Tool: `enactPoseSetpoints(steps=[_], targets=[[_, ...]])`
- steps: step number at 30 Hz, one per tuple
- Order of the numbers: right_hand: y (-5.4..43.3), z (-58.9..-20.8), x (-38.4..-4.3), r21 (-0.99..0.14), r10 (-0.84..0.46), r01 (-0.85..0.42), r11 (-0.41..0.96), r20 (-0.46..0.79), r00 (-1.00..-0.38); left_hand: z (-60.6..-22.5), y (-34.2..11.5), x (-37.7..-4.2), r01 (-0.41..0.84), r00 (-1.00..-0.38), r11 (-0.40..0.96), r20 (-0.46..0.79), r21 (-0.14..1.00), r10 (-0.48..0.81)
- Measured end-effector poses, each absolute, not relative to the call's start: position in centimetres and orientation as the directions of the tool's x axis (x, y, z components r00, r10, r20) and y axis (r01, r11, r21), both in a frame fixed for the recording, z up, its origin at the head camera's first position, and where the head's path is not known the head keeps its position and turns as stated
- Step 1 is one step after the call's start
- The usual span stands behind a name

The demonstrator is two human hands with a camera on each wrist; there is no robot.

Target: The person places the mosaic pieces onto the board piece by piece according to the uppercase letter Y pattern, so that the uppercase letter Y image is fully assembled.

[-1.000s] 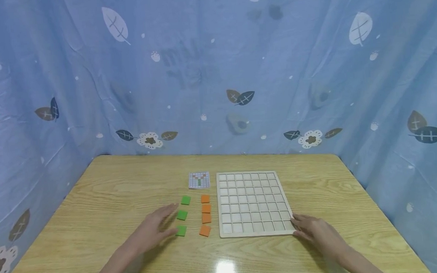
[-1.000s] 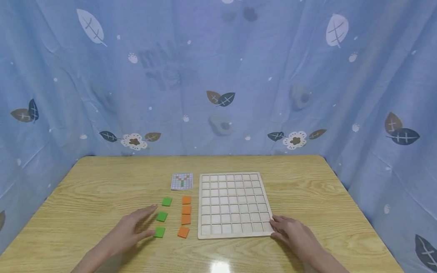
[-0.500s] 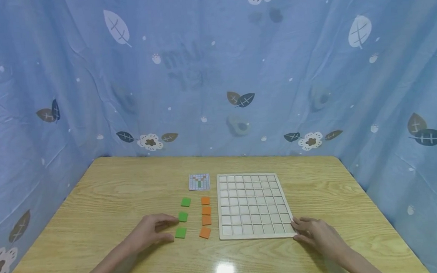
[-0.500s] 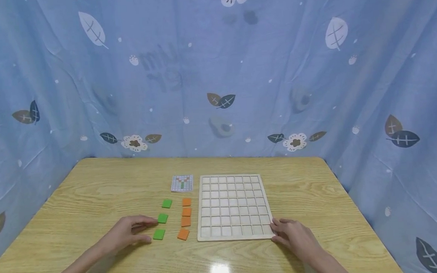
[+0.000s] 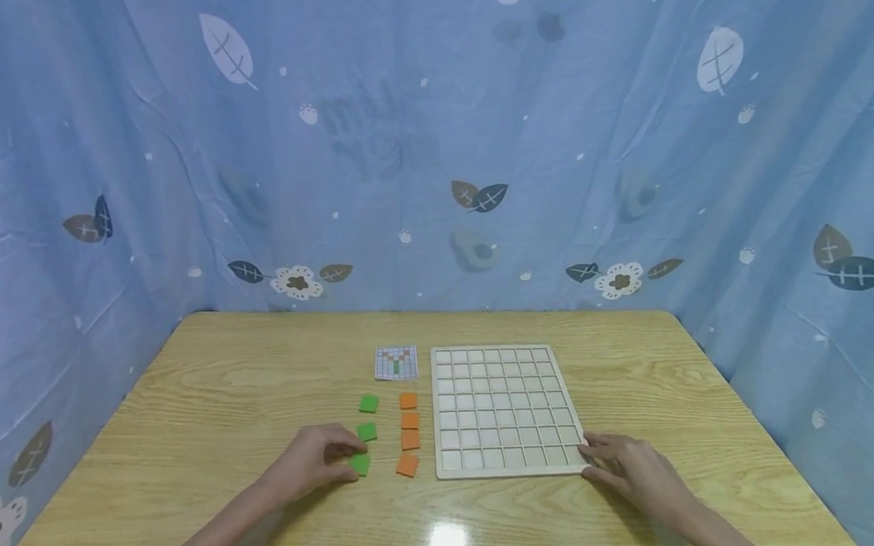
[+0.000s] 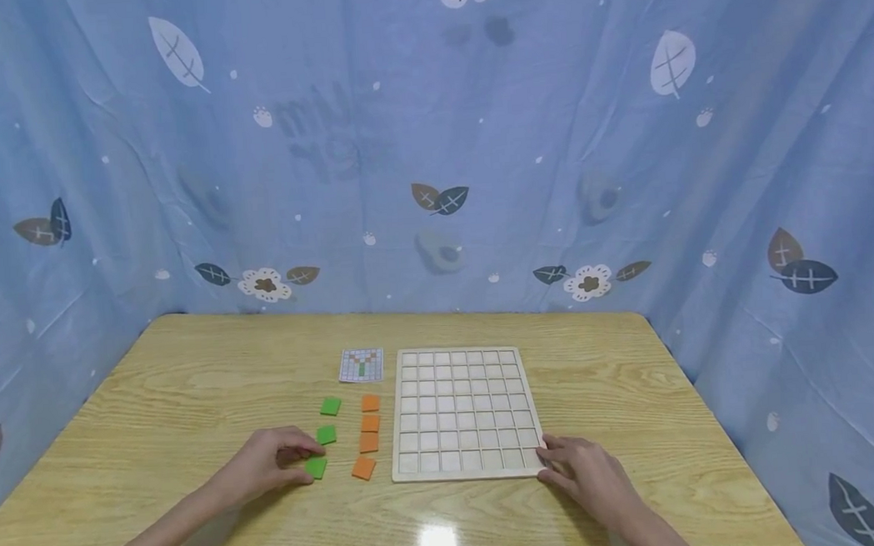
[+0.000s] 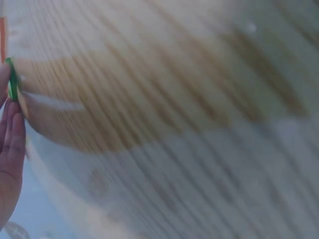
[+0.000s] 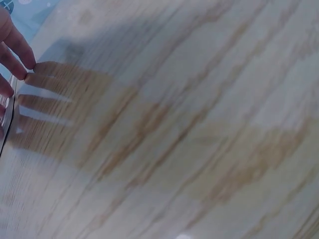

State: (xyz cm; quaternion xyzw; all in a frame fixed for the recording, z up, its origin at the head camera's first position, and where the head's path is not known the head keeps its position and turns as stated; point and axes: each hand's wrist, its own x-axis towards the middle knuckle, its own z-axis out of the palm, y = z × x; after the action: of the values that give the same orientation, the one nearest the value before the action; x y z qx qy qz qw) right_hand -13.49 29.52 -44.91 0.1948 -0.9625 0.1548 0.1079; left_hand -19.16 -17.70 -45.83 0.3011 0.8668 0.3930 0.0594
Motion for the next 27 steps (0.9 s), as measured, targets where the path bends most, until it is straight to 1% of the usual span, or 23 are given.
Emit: enactPoseSetpoints(steps=[5, 13, 16, 20, 27], targets=[[29.38, -44.92, -13.48, -0.242, -0.354, -0.429, 0.87, 0.299, -0.886, -45.74, -17.45, -19.23, 0.5, -0.801, 0.526, 0.138, 0.688, 0.582], [29.29, -44.93, -13.6, -0.236, -0.347, -0.422, 0.875, 0.303, -0.888, -45.45, -17.31, -19.03, 0.554, -0.781, 0.55, 0.161, 0.625, 0.603], [29.31, -45.0, -13.56, -0.235, -0.343, -0.417, 0.878, 0.301, -0.89, -45.44, -17.28, -18.99, 0.565, -0.779, 0.547, 0.18, 0.618, 0.601], [29.35, -45.06, -13.54, -0.244, -0.331, -0.402, 0.883, 0.287, -0.899, -45.53, -17.27, -18.9, 0.558, -0.784, 0.528, 0.2, 0.64, 0.588], [29.41, -45.05, -13.5, -0.262, -0.318, -0.391, 0.882, 0.28, -0.906, -45.29, -17.01, -18.46, 0.518, -0.806, 0.471, 0.222, 0.714, 0.549]])
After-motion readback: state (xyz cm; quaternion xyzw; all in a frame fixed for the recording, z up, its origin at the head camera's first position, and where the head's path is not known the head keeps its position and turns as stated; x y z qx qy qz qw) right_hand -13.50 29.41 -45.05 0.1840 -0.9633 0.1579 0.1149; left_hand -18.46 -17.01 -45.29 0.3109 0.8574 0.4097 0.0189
